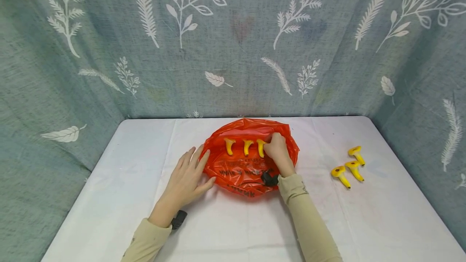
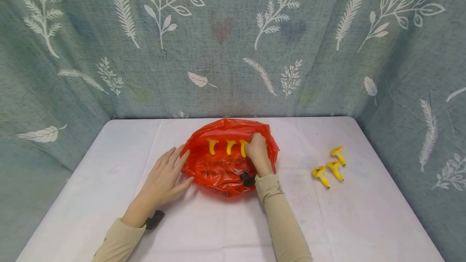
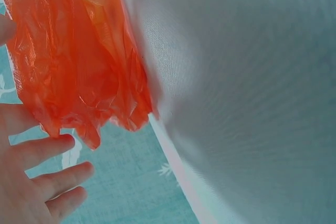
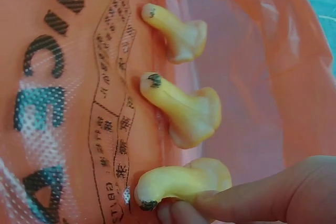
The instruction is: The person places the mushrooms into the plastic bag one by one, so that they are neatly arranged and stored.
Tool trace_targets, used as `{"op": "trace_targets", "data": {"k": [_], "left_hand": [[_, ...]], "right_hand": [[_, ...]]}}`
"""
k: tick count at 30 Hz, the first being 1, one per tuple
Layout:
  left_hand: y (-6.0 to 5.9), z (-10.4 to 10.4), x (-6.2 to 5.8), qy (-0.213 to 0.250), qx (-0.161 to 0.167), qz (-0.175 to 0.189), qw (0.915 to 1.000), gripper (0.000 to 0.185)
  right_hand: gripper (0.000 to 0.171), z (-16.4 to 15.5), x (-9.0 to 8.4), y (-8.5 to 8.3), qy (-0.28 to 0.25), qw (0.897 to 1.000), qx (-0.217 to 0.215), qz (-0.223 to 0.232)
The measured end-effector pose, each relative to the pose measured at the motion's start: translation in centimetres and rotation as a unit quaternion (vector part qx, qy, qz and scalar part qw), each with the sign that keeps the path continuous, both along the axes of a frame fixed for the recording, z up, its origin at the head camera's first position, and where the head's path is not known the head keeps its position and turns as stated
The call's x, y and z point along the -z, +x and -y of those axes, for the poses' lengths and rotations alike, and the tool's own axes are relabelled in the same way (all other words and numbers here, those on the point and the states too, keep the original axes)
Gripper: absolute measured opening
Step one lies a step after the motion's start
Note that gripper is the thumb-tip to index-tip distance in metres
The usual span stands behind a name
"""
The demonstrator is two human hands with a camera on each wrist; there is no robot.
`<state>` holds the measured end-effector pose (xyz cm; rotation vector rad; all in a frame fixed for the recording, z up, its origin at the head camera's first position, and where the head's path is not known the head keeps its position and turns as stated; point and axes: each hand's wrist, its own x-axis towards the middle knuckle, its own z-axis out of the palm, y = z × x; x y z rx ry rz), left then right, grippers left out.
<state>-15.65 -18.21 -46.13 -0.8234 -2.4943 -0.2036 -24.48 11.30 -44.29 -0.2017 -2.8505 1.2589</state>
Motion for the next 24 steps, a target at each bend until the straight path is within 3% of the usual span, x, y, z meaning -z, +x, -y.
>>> {"op": "trace_targets", "data": {"k": [7, 24], "left_hand": [[-0.12, -0.02, 0.15, 0.003, 0.003, -0.006, 1.0000, 0.075], [-0.02, 0.01, -0.03, -0.002, -0.001, -0.008, 1.0000, 0.079]], "right_hand": [[0.019, -0.08, 0.05, 0.08, 0.009, 1.000, -0.003, 0.015], [0.012, 0.73, 0.65, 0.10, 0.064, 0.998, 0.005, -0.021]]}}
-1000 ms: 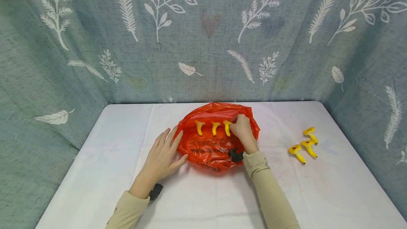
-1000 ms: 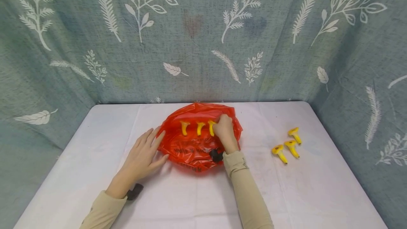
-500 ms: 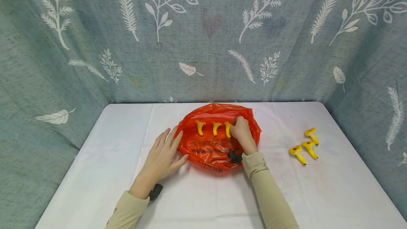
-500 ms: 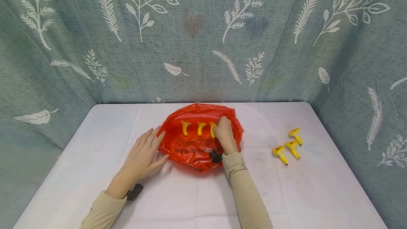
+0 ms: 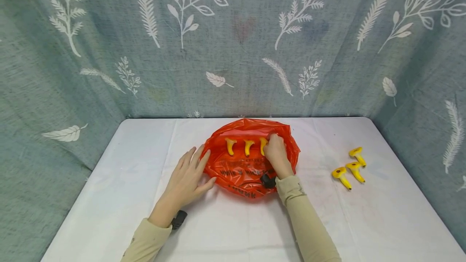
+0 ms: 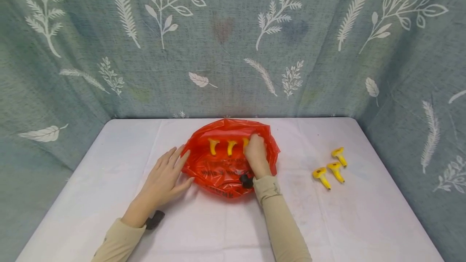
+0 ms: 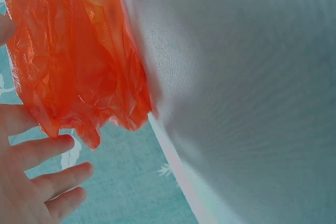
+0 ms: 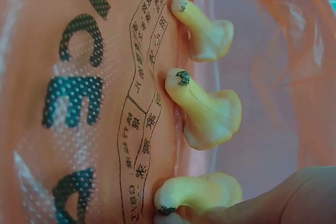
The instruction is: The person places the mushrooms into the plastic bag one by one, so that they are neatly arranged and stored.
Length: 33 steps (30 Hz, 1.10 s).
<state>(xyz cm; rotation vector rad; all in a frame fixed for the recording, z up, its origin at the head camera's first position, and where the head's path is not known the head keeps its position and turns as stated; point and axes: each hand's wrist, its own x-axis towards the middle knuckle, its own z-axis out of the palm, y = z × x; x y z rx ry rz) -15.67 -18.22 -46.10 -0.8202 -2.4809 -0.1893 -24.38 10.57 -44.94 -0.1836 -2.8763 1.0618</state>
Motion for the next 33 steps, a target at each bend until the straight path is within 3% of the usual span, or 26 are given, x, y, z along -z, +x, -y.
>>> {"op": "trace_targets", "data": {"k": [20, 27, 33], "left_hand": [[-0.1, 0.0, 0.1, 0.003, 0.003, 0.009, 1.0000, 0.076], [0.0, -0.1, 0.1, 0.006, 0.004, 0.004, 1.0000, 0.076], [0.0, -0.1, 0.0, 0.004, 0.004, 0.006, 1.0000, 0.075]], "right_hand": [[0.004, -0.2, -1.4, 0.7, 0.022, 0.999, -0.030, -0.021], [0.029, 0.0, -2.6, 1.1, 0.036, 0.999, -0.038, 0.015], [0.027, -0.1, -4.0, 2.0, 0.024, 0.998, -0.060, 0.003]]}}
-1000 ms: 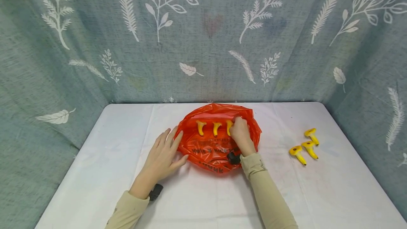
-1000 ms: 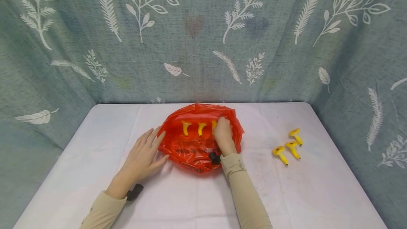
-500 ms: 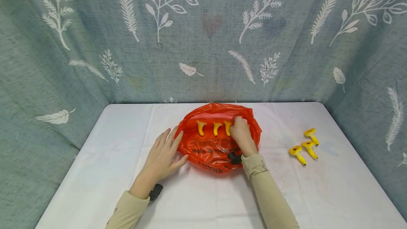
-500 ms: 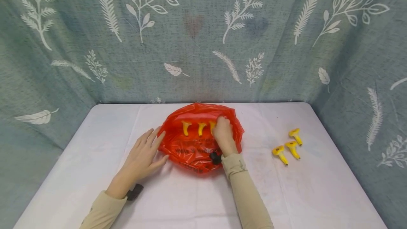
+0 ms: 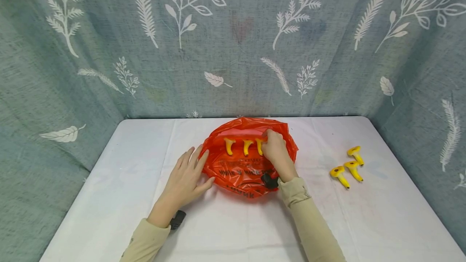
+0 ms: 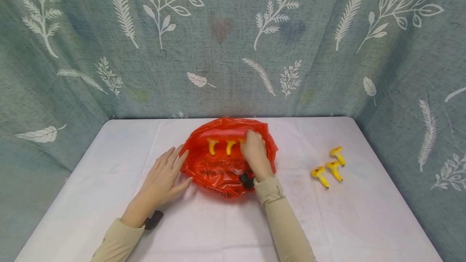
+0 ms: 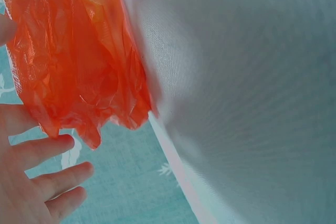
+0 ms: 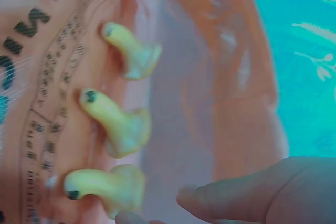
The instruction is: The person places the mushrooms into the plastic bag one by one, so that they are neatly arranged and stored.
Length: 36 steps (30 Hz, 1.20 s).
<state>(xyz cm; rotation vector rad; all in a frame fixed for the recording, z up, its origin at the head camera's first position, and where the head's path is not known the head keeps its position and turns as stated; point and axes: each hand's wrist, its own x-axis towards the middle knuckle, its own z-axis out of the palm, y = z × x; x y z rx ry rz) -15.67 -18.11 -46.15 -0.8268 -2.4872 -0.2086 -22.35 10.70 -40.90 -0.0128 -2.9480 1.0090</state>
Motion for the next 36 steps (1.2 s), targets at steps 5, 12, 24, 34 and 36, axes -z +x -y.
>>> {"op": "trace_targets", "data": {"k": [5, 12, 24, 34, 36], "left_hand": [[-0.1, 0.0, 0.1, 0.000, 0.001, -0.001, 1.0000, 0.074], [-0.3, 0.0, 0.1, 0.003, -0.003, 0.004, 1.0000, 0.074], [-0.3, 0.1, 0.0, 0.004, -0.003, 0.005, 1.0000, 0.074], [-0.3, 0.1, -0.1, 0.002, -0.004, 0.007, 1.0000, 0.074], [-0.3, 0.1, -0.1, 0.002, -0.004, 0.009, 0.9999, 0.074]], "right_hand": [[0.021, -0.3, -1.1, 1.0, -0.026, 0.999, -0.020, -0.033], [0.015, -0.7, -3.2, 2.8, -0.055, 0.996, -0.039, -0.067], [0.017, -3.7, -4.7, 4.5, -0.061, 0.993, -0.066, -0.070], [0.017, -8.5, -4.8, 5.7, -0.056, 0.992, -0.039, -0.110], [0.017, -9.4, -4.7, 6.0, -0.053, 0.992, -0.034, -0.106]]}}
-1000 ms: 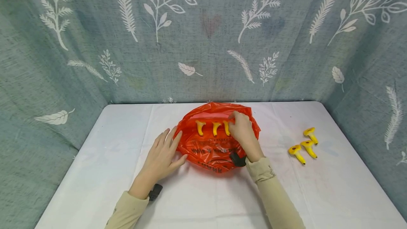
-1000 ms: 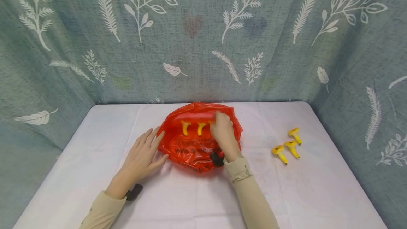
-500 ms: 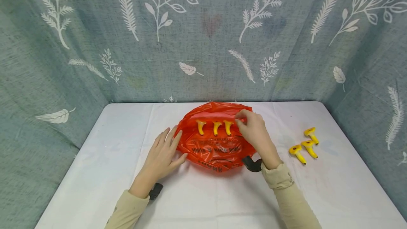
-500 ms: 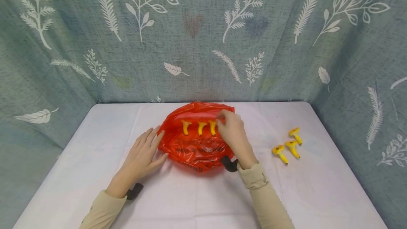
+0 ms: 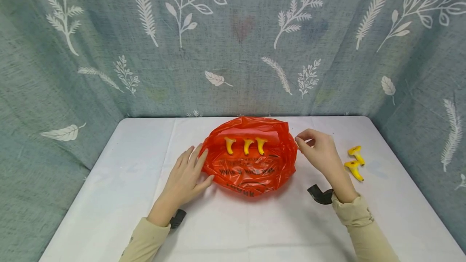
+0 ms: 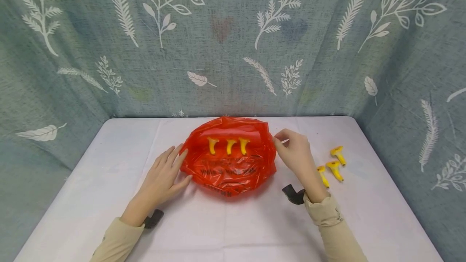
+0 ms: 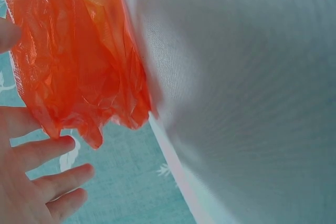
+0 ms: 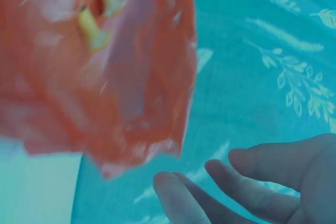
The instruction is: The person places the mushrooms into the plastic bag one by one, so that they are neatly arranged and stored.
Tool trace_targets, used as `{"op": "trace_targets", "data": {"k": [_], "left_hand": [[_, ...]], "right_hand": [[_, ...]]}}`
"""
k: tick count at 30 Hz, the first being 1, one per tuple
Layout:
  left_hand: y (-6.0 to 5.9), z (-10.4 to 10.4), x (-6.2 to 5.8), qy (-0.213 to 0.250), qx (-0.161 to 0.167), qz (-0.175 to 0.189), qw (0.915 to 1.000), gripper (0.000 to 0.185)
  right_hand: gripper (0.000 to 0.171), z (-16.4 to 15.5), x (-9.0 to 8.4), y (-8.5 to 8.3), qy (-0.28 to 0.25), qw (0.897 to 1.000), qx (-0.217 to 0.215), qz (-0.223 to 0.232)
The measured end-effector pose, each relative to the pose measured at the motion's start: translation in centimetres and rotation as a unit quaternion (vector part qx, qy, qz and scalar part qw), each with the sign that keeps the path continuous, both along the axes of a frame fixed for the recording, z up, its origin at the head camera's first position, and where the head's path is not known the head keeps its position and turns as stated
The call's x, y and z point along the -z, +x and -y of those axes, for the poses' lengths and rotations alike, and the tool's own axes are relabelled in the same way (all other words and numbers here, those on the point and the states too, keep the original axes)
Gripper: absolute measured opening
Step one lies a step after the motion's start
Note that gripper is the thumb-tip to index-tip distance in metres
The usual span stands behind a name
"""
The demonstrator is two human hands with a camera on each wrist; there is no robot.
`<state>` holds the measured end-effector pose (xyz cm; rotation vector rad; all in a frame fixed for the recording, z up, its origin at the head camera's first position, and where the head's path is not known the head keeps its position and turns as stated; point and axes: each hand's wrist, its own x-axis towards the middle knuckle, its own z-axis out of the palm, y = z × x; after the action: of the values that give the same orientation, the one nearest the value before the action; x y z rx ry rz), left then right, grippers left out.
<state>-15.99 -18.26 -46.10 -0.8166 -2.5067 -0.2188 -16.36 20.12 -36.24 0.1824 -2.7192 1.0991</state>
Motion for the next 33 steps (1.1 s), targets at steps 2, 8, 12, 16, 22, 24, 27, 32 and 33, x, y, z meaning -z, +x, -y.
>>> {"op": "trace_targets", "data": {"k": [2, 8, 12, 16, 22, 24, 27, 32, 33], "left_hand": [[0.0, 0.0, 0.0, 0.000, -0.001, 0.002, 1.0000, 0.074], [0.1, 0.1, 0.0, -0.001, -0.005, 0.008, 1.0000, 0.076], [0.0, 0.2, 0.0, -0.001, -0.005, 0.009, 0.9999, 0.076], [0.0, 0.1, 0.0, -0.001, -0.001, 0.005, 1.0000, 0.075], [0.0, 0.0, 0.1, 0.001, 0.000, 0.005, 1.0000, 0.075], [0.0, 0.0, 0.1, 0.002, 0.000, 0.006, 1.0000, 0.075], [0.0, 0.0, 0.1, 0.002, 0.000, 0.007, 1.0000, 0.074], [0.0, 0.0, 0.2, 0.002, 0.003, 0.001, 1.0000, 0.074], [0.0, 0.0, 0.2, 0.002, 0.003, 0.002, 1.0000, 0.074]], "right_hand": [[0.017, -0.9, 0.2, 0.3, 0.001, 1.000, 0.006, 0.008], [0.017, -3.5, 0.8, 0.9, 0.026, 1.000, 0.009, 0.008], [0.016, -5.5, 1.2, 1.1, 0.053, 0.999, -0.009, 0.007], [0.014, -8.0, 1.9, 1.3, 0.076, 0.996, -0.045, -0.004], [0.011, -10.9, 2.9, 1.9, 0.102, 0.989, -0.107, 0.013], [0.014, -11.4, 3.3, 2.2, 0.124, 0.985, -0.116, 0.016], [0.018, -11.9, 4.1, 2.6, 0.164, 0.980, -0.113, 0.025], [0.017, -12.0, 5.2, 2.9, 0.194, 0.975, -0.091, 0.053], [0.015, -12.0, 5.4, 3.0, 0.195, 0.975, -0.087, 0.055]]}}
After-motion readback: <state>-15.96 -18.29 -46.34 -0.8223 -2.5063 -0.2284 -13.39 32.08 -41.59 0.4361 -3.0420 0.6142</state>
